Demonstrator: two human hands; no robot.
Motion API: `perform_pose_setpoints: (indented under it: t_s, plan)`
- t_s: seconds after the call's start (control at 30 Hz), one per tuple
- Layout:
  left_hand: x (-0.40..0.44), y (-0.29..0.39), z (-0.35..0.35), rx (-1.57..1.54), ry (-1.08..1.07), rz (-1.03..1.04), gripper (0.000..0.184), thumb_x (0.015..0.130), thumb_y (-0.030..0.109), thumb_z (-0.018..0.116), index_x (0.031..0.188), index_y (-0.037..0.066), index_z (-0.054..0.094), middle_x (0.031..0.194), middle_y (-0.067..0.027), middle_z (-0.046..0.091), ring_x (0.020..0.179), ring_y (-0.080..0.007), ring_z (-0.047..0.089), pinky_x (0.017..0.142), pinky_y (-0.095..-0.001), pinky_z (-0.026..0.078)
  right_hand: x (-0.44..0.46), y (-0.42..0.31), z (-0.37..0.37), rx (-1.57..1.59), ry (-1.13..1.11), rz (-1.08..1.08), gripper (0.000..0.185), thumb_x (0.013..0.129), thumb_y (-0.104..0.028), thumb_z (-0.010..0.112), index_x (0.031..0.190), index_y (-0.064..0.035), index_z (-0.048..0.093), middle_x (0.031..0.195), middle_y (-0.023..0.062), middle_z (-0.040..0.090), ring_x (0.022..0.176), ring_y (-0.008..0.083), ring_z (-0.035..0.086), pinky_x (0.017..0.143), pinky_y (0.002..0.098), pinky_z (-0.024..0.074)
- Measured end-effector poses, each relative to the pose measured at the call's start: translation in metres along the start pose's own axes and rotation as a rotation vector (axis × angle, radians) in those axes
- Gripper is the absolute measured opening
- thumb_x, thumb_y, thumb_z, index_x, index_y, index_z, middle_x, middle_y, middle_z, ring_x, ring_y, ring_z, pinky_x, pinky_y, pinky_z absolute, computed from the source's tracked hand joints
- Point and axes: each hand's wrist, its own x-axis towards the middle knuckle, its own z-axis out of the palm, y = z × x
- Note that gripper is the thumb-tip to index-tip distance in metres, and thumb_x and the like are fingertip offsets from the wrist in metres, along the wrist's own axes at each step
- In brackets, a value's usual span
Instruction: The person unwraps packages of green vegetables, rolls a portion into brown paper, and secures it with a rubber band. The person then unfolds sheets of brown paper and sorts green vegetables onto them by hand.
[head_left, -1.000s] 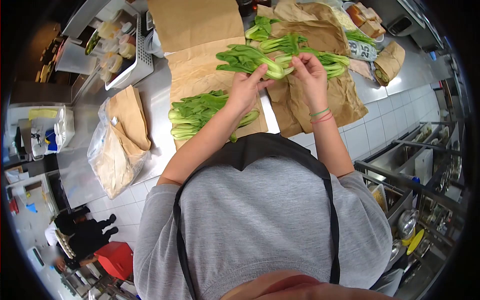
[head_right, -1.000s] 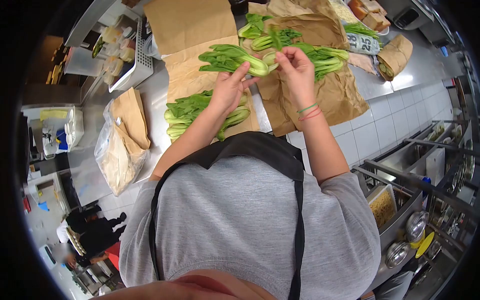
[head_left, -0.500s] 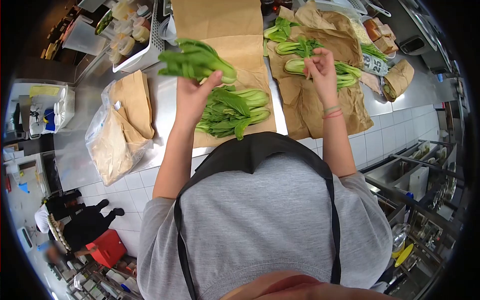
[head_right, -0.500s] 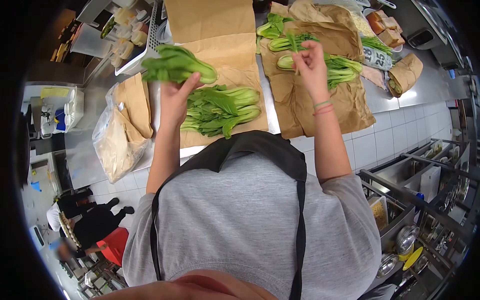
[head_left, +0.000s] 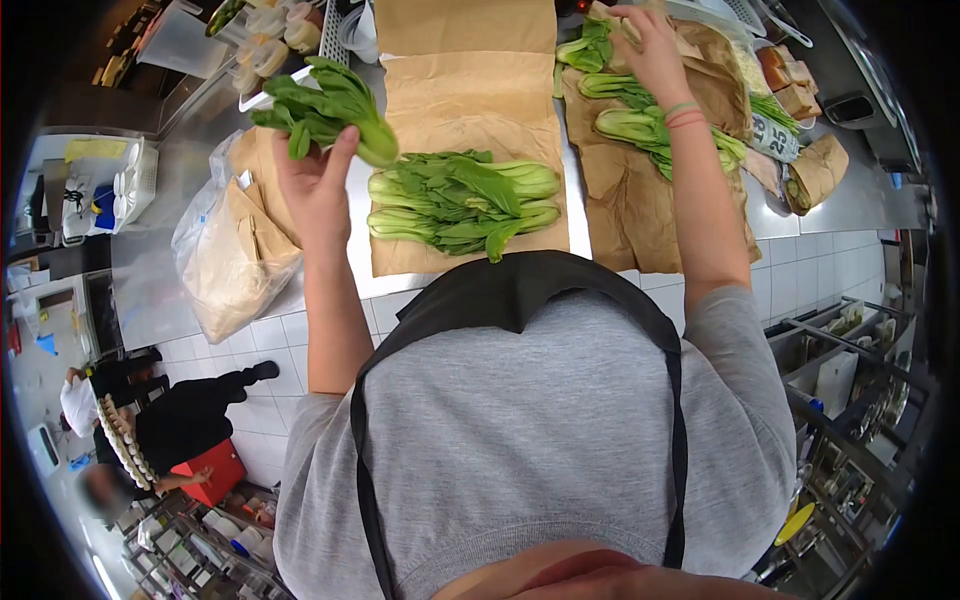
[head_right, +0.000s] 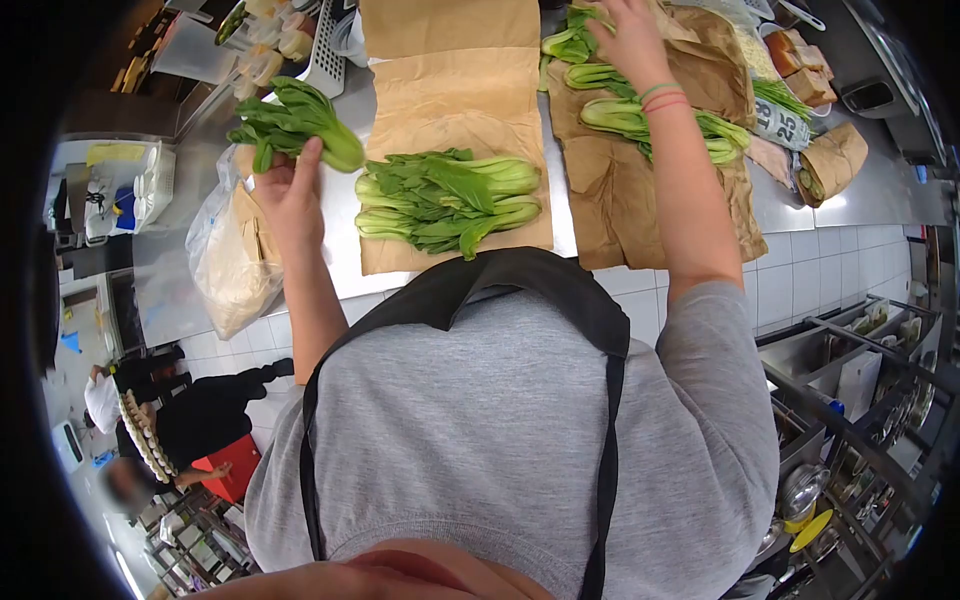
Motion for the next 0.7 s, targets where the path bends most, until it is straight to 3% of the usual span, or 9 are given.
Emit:
perform_pose_setpoints:
  t_s: [0.03,0.13,0.2,0.27,0.3,0.37,0.5,0.6,0.7]
  plan:
    - [-0.002,0.002,-0.005,0.004,0.005,-0.004,0.045,0.081,-0.005,0.066,0.121,-0.001,0.046,0.115,-0.0087,0.056,0.105,-0.0165,0.054,0.091,-0.0308,0.043,-0.001,-0.010,0.004,0.121,-0.002,-0.003,0.018,0.084,-0.014,0.064,0.101,-0.0072,0.059,0.091,0.0062,0.059,0.087,0.0210,0.057,0.078,0.0276,0.0450]
    - [-0.008,0.004,-0.025,0.319,-0.102,0.081,0.035,0.080,-0.006,0.065,0.113,0.000,0.054,0.105,-0.0061,0.058,0.098,-0.0151,0.054,0.089,-0.0283,0.041,-0.018,-0.046,0.006,0.424,-0.215,0.018,0.013,0.080,-0.013,0.066,0.085,-0.0026,0.059,0.079,0.0063,0.059,0.071,0.0186,0.056,0.065,0.0284,0.0450]
    - [-0.012,0.003,-0.028,0.410,-0.180,0.144,0.033,0.079,-0.007,0.064,0.110,-0.001,0.056,0.102,-0.0055,0.058,0.096,-0.0149,0.054,0.088,-0.0274,0.041,-0.036,-0.084,-0.001,0.713,-0.627,0.127,0.018,0.079,-0.020,0.068,0.079,-0.0040,0.059,0.075,0.0074,0.058,0.070,0.0208,0.057,0.063,0.0308,0.0453]
    - [-0.014,0.000,-0.029,0.525,-0.258,0.193,0.034,0.073,-0.010,0.061,0.105,0.002,0.062,0.096,-0.0060,0.059,0.093,-0.0169,0.055,0.085,-0.0271,0.042,-0.059,-0.122,-0.005,0.493,-0.866,0.069,0.038,0.074,-0.039,0.073,0.073,-0.0044,0.055,0.074,0.0084,0.057,0.069,0.0234,0.057,0.062,0.0339,0.0459]
    - [-0.016,-0.001,-0.026,0.525,-0.259,0.187,0.034,0.073,-0.010,0.061,0.105,0.002,0.062,0.096,-0.0060,0.059,0.093,-0.0169,0.055,0.085,-0.0271,0.042,-0.074,-0.133,0.001,0.473,-0.782,0.040,0.042,0.072,-0.043,0.072,0.077,-0.0044,0.056,0.075,0.0090,0.057,0.070,0.0257,0.057,0.064,0.0356,0.0463]
    - [-0.021,-0.003,-0.017,0.747,-0.340,0.251,0.030,0.074,-0.011,0.059,0.101,0.001,0.062,0.097,-0.0078,0.059,0.093,-0.0182,0.054,0.083,-0.0265,0.041,-0.091,-0.147,0.013,0.459,-0.554,0.048,0.035,0.076,-0.035,0.071,0.079,-0.0040,0.054,0.075,0.0094,0.056,0.070,0.0265,0.058,0.064,0.0358,0.0464]
    - [-0.038,-0.026,-0.019,1.069,-0.717,0.173,0.047,0.067,-0.006,0.058,0.109,0.015,0.065,0.100,-0.0072,0.058,0.094,-0.0255,0.051,0.085,-0.0350,0.039,-0.099,-0.136,0.025,0.662,-0.677,0.170,0.025,0.081,-0.023,0.067,0.081,-0.0032,0.053,0.074,0.0074,0.056,0.067,0.0194,0.056,0.061,0.0313,0.0450]
    - [-0.052,-0.045,-0.023,1.042,-0.725,0.124,0.045,0.069,0.002,0.059,0.111,0.019,0.063,0.102,-0.0046,0.056,0.096,-0.0246,0.049,0.088,-0.0389,0.035,-0.109,-0.122,0.028,1.019,-0.694,0.558,0.014,0.087,-0.014,0.062,0.088,-0.0034,0.053,0.074,-0.0017,0.050,0.066,0.0033,0.045,0.058,0.0202,0.0384]
    - [-0.053,-0.038,-0.024,1.001,-0.711,0.171,0.045,0.070,0.010,0.063,0.115,0.016,0.061,0.106,-0.0049,0.055,0.100,-0.0253,0.048,0.093,-0.0391,0.032,-0.121,-0.115,0.027,1.176,-0.603,0.632,0.012,0.088,-0.013,0.061,0.088,-0.0039,0.053,0.077,-0.0046,0.050,0.067,0.0021,0.045,0.058,0.0194,0.0380]
